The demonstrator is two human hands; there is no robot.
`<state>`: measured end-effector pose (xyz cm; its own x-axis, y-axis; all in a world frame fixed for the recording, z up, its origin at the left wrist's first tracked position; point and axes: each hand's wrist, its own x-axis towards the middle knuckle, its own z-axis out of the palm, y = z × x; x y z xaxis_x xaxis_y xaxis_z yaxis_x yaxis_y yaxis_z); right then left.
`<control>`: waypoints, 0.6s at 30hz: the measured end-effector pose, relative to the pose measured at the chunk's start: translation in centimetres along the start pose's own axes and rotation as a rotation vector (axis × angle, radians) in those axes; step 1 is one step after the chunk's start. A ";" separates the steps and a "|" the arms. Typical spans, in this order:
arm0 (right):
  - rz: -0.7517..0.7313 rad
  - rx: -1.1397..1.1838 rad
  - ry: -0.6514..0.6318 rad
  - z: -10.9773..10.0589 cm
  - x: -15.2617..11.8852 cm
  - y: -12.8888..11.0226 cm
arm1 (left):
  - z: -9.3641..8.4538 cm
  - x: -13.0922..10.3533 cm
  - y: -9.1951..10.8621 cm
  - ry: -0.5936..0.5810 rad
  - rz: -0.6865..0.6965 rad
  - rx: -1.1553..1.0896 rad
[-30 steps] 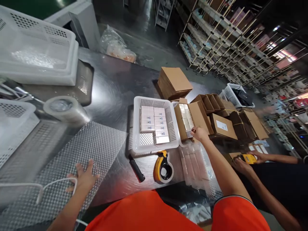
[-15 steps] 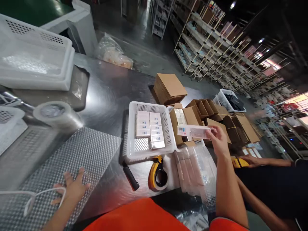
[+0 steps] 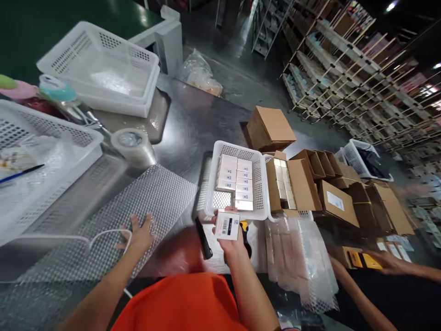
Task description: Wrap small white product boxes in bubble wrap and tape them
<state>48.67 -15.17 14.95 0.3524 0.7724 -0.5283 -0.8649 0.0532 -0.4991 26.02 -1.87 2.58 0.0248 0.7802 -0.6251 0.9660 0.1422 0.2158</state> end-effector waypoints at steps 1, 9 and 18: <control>0.031 0.028 -0.014 0.4 -0.1 0.2 | 0.0 0.0 0.0 -0.001 0.002 -0.006; 0.121 0.042 -0.055 2.1 -0.2 0.9 | 0.1 0.1 -0.5 -0.001 0.039 -0.026; 0.104 0.004 -0.028 2.2 0.0 1.6 | 0.5 0.2 -0.7 0.036 0.058 -0.024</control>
<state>46.48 -13.74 15.65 0.2510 0.7910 -0.5579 -0.8976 -0.0256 -0.4402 25.45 -2.10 1.89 0.0709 0.8088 -0.5839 0.9569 0.1101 0.2687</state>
